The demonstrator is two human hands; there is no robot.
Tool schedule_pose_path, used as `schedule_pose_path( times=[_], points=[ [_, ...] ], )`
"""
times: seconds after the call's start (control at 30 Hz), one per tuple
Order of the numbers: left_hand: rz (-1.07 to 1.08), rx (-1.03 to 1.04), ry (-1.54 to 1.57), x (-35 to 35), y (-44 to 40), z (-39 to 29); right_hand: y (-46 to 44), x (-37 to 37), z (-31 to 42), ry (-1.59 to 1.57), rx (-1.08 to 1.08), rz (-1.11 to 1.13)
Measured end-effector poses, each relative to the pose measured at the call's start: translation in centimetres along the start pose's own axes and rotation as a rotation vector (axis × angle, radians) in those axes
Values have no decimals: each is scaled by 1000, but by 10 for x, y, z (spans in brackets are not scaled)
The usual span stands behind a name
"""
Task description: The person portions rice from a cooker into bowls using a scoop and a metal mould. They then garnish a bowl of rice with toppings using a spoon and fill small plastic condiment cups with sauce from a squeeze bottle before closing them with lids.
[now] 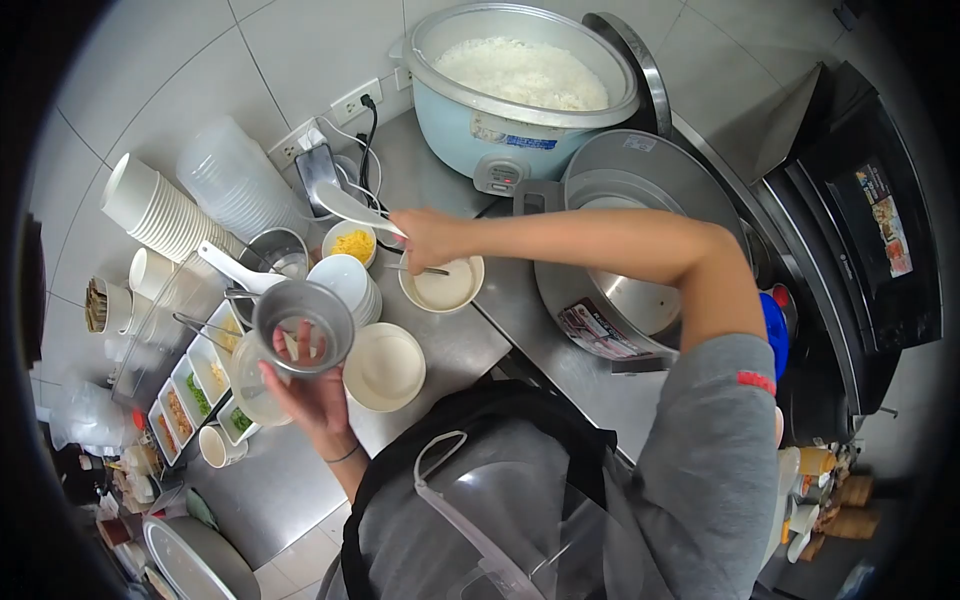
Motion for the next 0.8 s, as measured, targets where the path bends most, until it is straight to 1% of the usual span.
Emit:
schedule_pose_path(
  times=[0.1,0.17,0.27,0.4,0.47,0.53,0.6,0.67,0.7,0.73,0.8],
  points=[
    [-76,-11,-94,8,-22,33,13,-48,65,59,-139,11],
    [-72,-152,-95,16,-38,66,22,-71,96,93,-186,-14],
    [226,-287,186,58,-51,109,25,-88,111,122,-179,34],
    [371,-389,344,105,-53,131,1,-134,72,-39,-176,-61],
    [447,-410,361,128,-57,136,-10,-181,38,-106,-97,-219],
    [427,-402,366,143,-66,133,2,-229,8,-183,102,-327],
    [408,-366,345,151,-82,124,4,-276,-50,-279,174,-436],
    [401,-306,322,161,-100,113,6,-314,-122,-7,250,-581],
    [423,-276,307,169,-110,108,8,-324,-164,269,286,-678],
    [431,-268,304,179,-119,104,14,-334,-190,545,323,-768],
    [464,-266,296,198,-139,101,40,-326,-202,843,606,-652]
  ],
)
Point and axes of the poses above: each hand's wrist, its own y-axis away from the middle knuckle, its own x-axis out of the palm, z = x × y, the point moved 8 cm from there along -y, towards the middle knuckle, and after that the axes turned 1 degree about -x, right-handed, at the moved point
